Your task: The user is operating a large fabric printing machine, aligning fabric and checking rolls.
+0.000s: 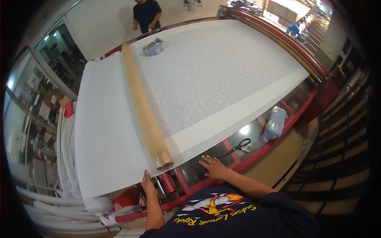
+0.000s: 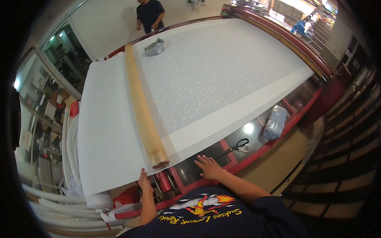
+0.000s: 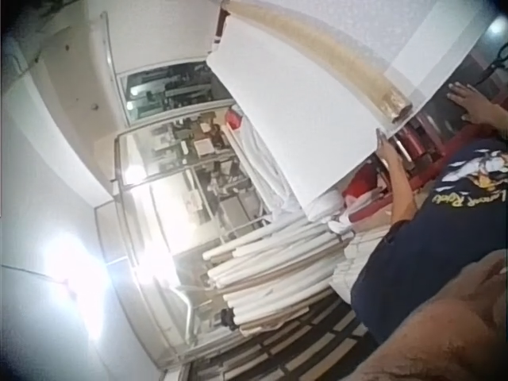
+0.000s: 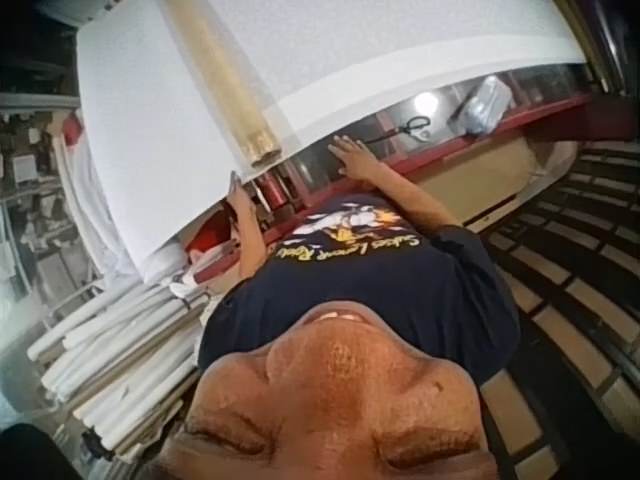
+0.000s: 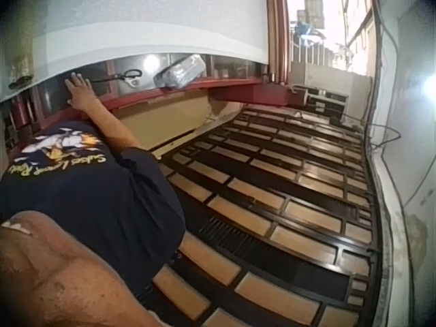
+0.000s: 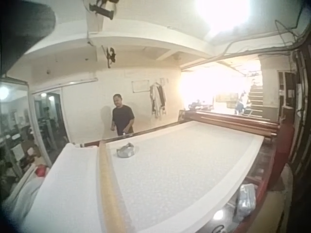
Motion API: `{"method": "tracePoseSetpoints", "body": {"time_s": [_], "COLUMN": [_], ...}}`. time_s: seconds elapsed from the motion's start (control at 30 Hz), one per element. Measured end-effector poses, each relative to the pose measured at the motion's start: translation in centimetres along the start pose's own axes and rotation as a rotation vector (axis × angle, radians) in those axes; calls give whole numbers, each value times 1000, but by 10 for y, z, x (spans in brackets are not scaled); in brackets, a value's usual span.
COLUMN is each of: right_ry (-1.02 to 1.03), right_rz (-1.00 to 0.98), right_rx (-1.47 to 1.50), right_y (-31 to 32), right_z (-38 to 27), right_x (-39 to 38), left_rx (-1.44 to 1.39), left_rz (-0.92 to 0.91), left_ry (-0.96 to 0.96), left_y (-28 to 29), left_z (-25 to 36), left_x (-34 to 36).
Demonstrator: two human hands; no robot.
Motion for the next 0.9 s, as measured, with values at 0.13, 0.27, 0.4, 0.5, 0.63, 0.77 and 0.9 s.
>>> {"method": "tracePoseSetpoints", "body": {"time_s": [0.13,0.27,0.4,0.5,0.63,0.77,0.9], "right_ry": [-44,-66,-66,-183,-58,-32,-214], "right_rz": [21,12,-73,-122,133,113,100], "right_rx": [51,46,47,118,406,528,471], "right_y": [4,4,12,38,83,80,68], "right_z": [9,8,-5,-13,-68,-127,-146], "right_x": [-3,1,14,26,70,124,144], "left_rx": [124,303,707,1202,1189,1457,1574], "left_rz": [-20,-83,-153,-407,-316,-396,-505], "left_ry": [-46,-69,-95,2,-420,-666,-449], "left_y": [-14,-9,14,-11,-46,-62,-70], "left_z": [11,17,14,41,124,103,67], "left_x": [-8,-10,-3,-7,-22,-5,-1]}}
Point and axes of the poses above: each hand's wrist, its own x-axis towards the middle knuckle, its own y-axis out of the back of the hand, z = x × y, the point moved 9 cm from there along x, towards the middle knuckle, and after that the axes turned 4 degrees about -z, right-handed, at the moved point
